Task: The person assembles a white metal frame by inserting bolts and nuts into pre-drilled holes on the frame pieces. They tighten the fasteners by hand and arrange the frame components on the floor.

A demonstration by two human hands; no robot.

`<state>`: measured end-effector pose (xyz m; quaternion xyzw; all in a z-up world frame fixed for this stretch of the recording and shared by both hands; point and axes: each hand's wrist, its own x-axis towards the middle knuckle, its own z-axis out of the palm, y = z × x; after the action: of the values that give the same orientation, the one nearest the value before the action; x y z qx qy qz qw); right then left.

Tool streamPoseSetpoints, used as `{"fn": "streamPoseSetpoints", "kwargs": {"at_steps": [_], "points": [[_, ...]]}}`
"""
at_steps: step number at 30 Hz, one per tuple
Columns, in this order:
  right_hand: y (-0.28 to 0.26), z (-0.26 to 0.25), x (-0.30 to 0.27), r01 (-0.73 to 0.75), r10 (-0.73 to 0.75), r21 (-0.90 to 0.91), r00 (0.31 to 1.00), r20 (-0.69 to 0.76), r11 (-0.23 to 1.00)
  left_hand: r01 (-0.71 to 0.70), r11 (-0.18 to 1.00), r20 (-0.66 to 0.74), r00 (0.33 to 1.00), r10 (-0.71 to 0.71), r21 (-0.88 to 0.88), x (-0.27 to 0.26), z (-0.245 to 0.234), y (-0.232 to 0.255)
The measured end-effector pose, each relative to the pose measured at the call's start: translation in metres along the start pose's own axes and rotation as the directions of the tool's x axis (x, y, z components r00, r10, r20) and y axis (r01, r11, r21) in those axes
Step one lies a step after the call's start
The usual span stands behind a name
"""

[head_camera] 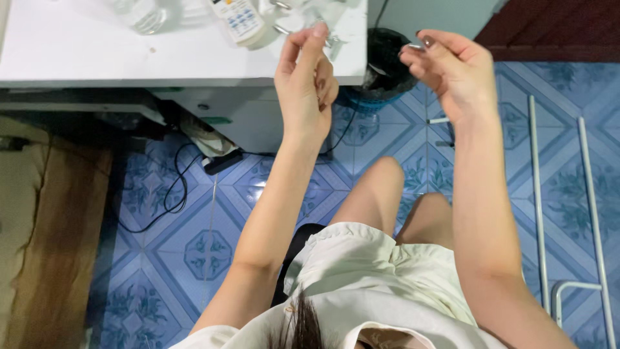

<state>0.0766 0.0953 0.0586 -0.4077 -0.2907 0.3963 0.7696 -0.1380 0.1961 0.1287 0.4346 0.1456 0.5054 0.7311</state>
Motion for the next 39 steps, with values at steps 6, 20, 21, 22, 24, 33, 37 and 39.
{"fn": "streamPoseSetpoints", "kwargs": {"at_steps": [6,20,21,22,24,33,37,39], "points": [[0.020,-0.039,-0.067,-0.093,0.095,0.022,0.977,-0.189,0.995,0.354,0.924,0.073,0.928,-0.366,0.142,-0.032,0.027,-0.091],[0.060,-0.159,-0.237,0.080,-0.076,-0.017,0.835,-0.546,0.997,0.608,0.602,0.278,0.547,-0.790,0.517,-0.153,0.065,-0.301],[0.060,-0.168,-0.245,0.072,-0.079,-0.035,0.821,-0.566,0.997,0.632,0.576,0.275,0.514,-0.812,0.519,-0.161,0.070,-0.310],[0.061,-0.176,-0.253,0.061,-0.079,-0.050,0.812,-0.578,0.997,0.653,0.551,0.266,0.489,-0.831,0.520,-0.170,0.076,-0.317],[0.060,-0.192,-0.269,0.063,-0.079,-0.048,0.797,-0.599,0.997,0.703,0.468,0.232,0.411,-0.882,0.536,-0.184,0.089,-0.331],[0.043,-0.242,-0.297,0.241,0.037,0.362,0.786,-0.617,0.900,0.432,0.728,0.432,0.600,-0.673,0.533,-0.207,0.140,-0.344],[0.055,-0.226,-0.272,0.197,0.125,0.472,0.814,-0.567,0.859,0.223,0.802,0.477,0.704,-0.526,0.554,-0.196,0.125,-0.320],[0.058,-0.210,-0.251,0.159,0.114,0.469,0.858,-0.502,0.869,0.148,0.817,0.432,0.789,-0.437,0.557,-0.182,0.114,-0.305]]}}
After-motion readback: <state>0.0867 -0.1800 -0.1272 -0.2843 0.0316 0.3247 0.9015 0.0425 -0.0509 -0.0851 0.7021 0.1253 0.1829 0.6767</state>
